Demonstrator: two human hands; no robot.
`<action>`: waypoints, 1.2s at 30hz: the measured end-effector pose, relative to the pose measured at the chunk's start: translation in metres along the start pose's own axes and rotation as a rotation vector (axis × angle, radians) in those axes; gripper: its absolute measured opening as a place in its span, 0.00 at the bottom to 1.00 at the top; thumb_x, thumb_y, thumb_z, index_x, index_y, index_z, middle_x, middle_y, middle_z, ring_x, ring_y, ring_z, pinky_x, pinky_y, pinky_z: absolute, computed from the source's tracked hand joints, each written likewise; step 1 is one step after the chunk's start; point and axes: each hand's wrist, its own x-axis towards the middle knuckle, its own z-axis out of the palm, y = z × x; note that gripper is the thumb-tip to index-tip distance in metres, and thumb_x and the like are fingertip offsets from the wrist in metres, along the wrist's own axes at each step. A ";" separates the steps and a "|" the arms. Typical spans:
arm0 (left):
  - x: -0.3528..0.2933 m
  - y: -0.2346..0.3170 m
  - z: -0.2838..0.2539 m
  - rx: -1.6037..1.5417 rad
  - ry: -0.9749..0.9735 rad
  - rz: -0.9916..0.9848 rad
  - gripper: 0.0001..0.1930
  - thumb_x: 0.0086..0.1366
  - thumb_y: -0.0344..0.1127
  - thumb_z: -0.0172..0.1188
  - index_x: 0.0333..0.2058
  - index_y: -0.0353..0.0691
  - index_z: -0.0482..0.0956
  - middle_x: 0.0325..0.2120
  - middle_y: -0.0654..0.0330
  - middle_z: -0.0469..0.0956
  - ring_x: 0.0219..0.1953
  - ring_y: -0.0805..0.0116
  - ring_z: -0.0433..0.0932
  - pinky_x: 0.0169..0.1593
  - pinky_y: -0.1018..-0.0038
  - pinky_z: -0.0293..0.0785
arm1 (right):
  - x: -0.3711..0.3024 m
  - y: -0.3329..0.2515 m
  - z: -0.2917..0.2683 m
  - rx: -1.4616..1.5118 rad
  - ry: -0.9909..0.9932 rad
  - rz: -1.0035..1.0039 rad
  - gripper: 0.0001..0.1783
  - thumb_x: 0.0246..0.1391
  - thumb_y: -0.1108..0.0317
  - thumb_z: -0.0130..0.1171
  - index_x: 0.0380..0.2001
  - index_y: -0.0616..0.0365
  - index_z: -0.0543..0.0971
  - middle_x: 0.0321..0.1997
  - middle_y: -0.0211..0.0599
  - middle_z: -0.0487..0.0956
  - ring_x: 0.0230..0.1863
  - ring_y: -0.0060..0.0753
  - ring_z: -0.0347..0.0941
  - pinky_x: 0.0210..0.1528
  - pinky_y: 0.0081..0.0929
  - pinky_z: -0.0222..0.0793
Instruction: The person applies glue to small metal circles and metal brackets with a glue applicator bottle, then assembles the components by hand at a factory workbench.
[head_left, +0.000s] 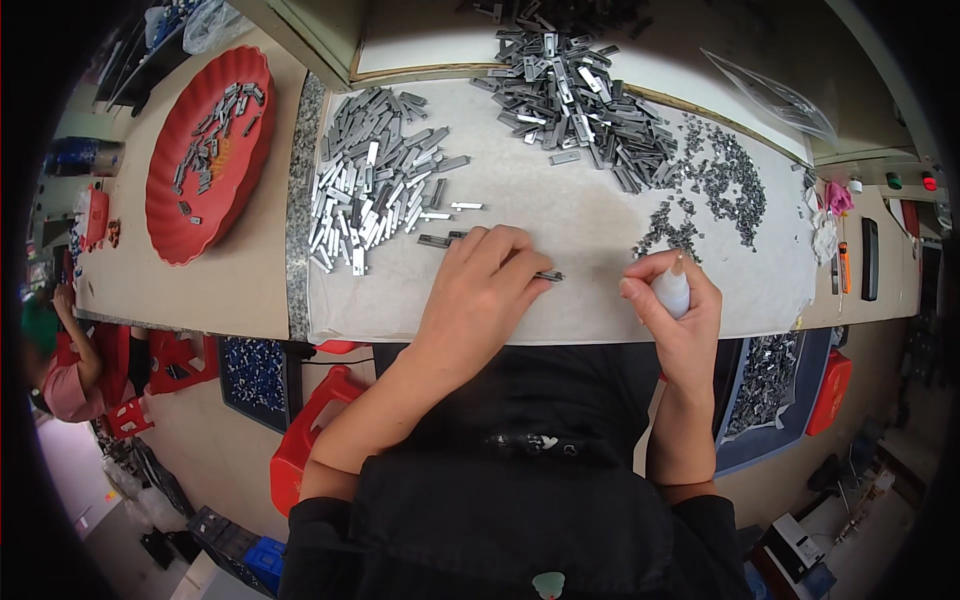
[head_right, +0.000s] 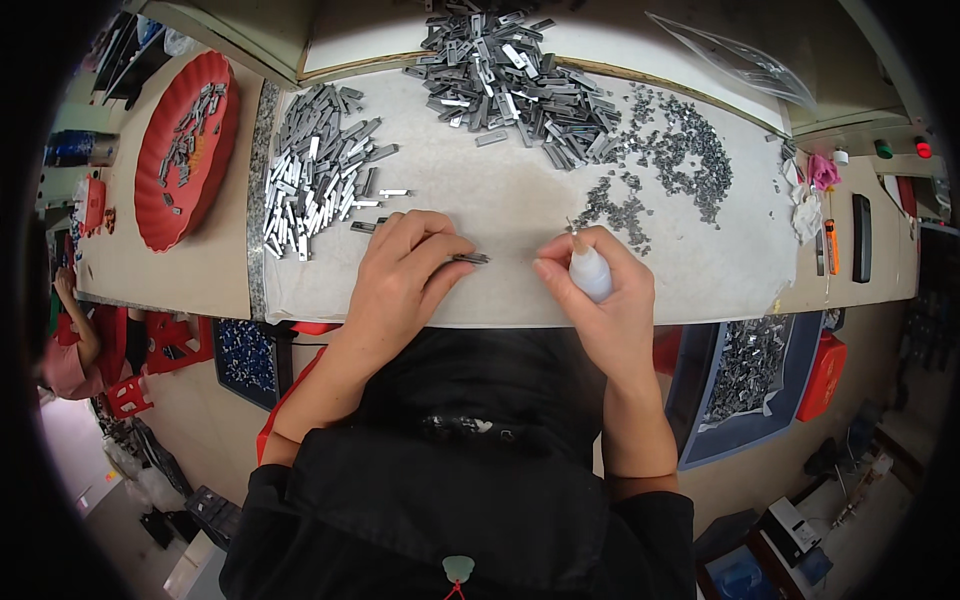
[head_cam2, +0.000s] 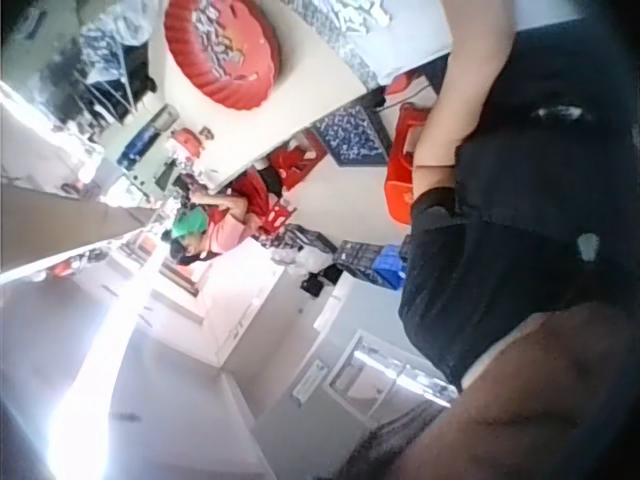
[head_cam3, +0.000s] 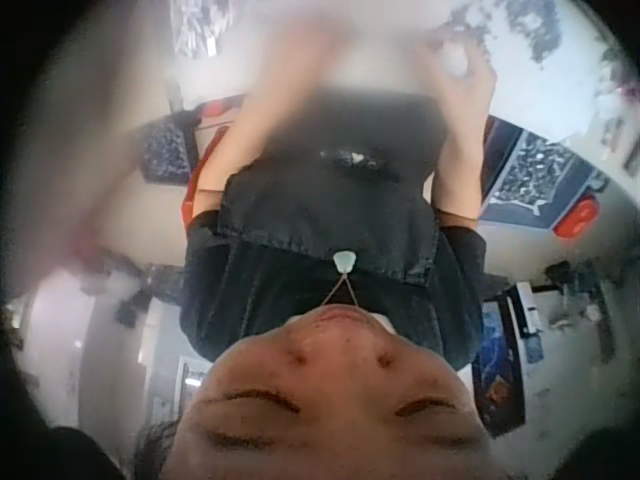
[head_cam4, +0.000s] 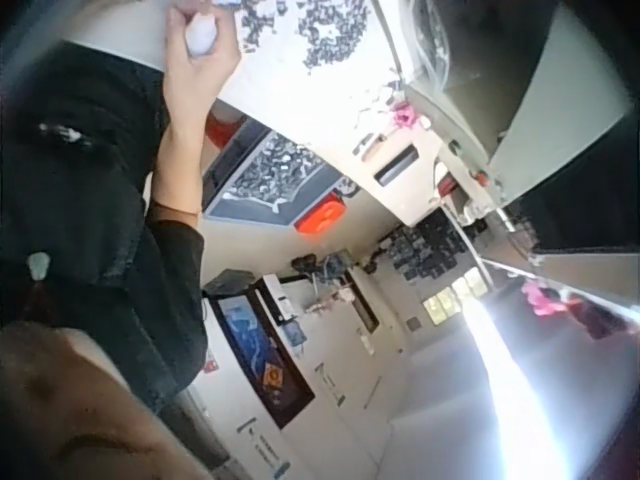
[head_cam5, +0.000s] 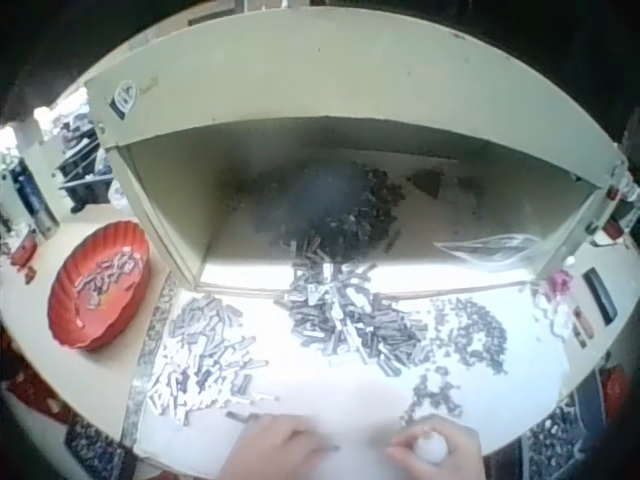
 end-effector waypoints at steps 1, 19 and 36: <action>0.003 0.000 -0.001 0.034 0.013 0.012 0.09 0.43 0.26 0.62 0.26 0.38 0.75 0.28 0.61 0.72 0.28 0.63 0.69 0.32 0.72 0.63 | -0.001 0.001 -0.001 0.031 -0.002 0.004 0.05 0.42 0.77 0.58 0.25 0.63 0.73 0.25 0.28 0.74 0.28 0.14 0.67 0.31 0.13 0.62; -0.012 0.006 0.010 -0.900 -0.025 -0.363 0.05 0.52 0.25 0.58 0.30 0.33 0.75 0.26 0.60 0.77 0.30 0.74 0.75 0.36 0.81 0.69 | 0.009 0.009 0.016 0.524 -0.332 0.211 0.03 0.46 0.73 0.56 0.25 0.61 0.75 0.19 0.28 0.72 0.18 0.13 0.63 0.19 0.11 0.58; -0.016 -0.001 0.007 -1.117 -0.046 -0.369 0.04 0.53 0.24 0.57 0.29 0.32 0.74 0.27 0.59 0.76 0.31 0.75 0.74 0.37 0.80 0.69 | 0.007 0.007 0.026 0.609 -0.357 0.184 0.03 0.46 0.74 0.56 0.24 0.61 0.73 0.19 0.29 0.71 0.18 0.14 0.63 0.18 0.12 0.58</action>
